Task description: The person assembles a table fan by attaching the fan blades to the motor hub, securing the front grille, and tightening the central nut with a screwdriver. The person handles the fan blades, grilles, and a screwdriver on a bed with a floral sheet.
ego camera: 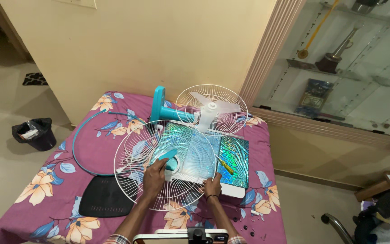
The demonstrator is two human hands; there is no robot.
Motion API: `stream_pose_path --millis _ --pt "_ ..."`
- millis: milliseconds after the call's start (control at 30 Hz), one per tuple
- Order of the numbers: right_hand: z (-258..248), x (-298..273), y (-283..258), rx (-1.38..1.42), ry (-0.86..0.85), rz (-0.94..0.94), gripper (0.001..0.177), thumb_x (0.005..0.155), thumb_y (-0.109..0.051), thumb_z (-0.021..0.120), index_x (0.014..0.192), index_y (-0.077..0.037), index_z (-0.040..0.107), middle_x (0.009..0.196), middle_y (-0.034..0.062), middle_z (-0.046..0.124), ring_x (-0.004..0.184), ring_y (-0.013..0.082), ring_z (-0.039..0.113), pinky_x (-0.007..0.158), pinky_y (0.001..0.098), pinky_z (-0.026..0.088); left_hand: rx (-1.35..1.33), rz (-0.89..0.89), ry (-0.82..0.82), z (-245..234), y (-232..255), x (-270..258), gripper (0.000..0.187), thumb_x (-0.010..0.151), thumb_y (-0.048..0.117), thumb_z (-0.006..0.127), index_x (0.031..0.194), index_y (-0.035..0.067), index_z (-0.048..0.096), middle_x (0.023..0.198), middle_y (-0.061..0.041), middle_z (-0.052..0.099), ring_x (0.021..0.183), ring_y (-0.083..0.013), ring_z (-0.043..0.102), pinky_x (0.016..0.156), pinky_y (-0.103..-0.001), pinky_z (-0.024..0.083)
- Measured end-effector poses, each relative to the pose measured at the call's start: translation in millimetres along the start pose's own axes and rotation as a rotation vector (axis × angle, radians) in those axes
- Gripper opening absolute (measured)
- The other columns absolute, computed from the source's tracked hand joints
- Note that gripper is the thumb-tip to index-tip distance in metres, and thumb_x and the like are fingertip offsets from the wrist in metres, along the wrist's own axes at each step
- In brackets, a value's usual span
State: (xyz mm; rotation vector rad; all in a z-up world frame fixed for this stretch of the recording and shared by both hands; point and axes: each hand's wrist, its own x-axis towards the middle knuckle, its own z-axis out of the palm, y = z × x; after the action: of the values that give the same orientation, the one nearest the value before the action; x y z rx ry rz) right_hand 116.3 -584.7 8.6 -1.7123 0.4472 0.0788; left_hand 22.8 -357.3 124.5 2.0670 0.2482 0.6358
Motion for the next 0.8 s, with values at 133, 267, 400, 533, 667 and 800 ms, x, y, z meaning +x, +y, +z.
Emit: stream_pose_path --millis 133,267,400,533,667,800 --pt "1 9 -4 -0.001 0.025 -0.004 0.045 0.093 -0.011 0.055 0.137 -0.008 0.046 0.09 0.0193 0.073 0.056 0.0304 0.072 0.044 0.0415 0.061 0.058 -0.03 -0.048 3 -9 -2 0.027 0.095 0.013 0.062 0.119 0.013 0.076 0.105 -0.016 0.077 0.102 -0.0346 0.074 0.094 -0.042 0.057" --pt "-7 16 -3 -0.089 -0.02 0.013 0.047 0.091 -0.02 0.063 0.133 -0.006 0.051 0.085 0.0198 0.073 0.058 0.0284 0.072 0.05 0.0401 0.062 0.068 0.025 -0.043 9 -18 0 0.027 0.096 0.014 0.062 0.119 0.013 0.076 0.104 -0.018 0.077 0.1 -0.0361 0.074 0.101 -0.043 0.055" --pt "-23 18 4 -0.322 -0.049 -0.136 0.06 0.09 -0.039 0.073 0.136 -0.006 0.051 0.084 0.0175 0.075 0.069 0.0245 0.071 0.063 0.0366 0.055 0.09 -0.061 -0.085 19 -19 1 0.028 0.095 0.014 0.062 0.12 0.014 0.075 0.108 -0.018 0.075 0.107 -0.037 0.072 0.091 -0.046 0.057" --pt "-39 21 10 -0.179 -0.09 -0.203 0.064 0.09 -0.04 0.074 0.137 -0.005 0.05 0.089 0.0116 0.074 0.076 0.0218 0.074 0.065 0.0324 0.056 0.077 0.097 -0.034 31 -8 7 0.028 0.094 0.009 0.062 0.118 0.011 0.075 0.111 -0.02 0.074 0.121 -0.0411 0.064 0.091 -0.048 0.055" --pt "-66 28 14 -0.025 -0.132 -0.171 0.06 0.091 -0.035 0.07 0.138 -0.006 0.047 0.096 0.0112 0.073 0.077 0.0201 0.075 0.06 0.034 0.057 0.046 0.071 -0.054 43 8 6 0.028 0.096 0.01 0.062 0.121 0.012 0.074 0.115 -0.019 0.073 0.121 -0.0384 0.066 0.093 -0.046 0.056" --pt "-100 32 20 0.045 -0.081 -0.138 0.054 0.091 -0.03 0.069 0.135 -0.006 0.051 0.1 0.0118 0.072 0.076 0.0189 0.075 0.057 0.0343 0.06 0.019 0.185 -0.055 61 27 5 0.029 0.096 0.006 0.063 0.123 0.012 0.074 0.115 -0.017 0.074 0.133 -0.0389 0.058 0.103 -0.045 0.052"
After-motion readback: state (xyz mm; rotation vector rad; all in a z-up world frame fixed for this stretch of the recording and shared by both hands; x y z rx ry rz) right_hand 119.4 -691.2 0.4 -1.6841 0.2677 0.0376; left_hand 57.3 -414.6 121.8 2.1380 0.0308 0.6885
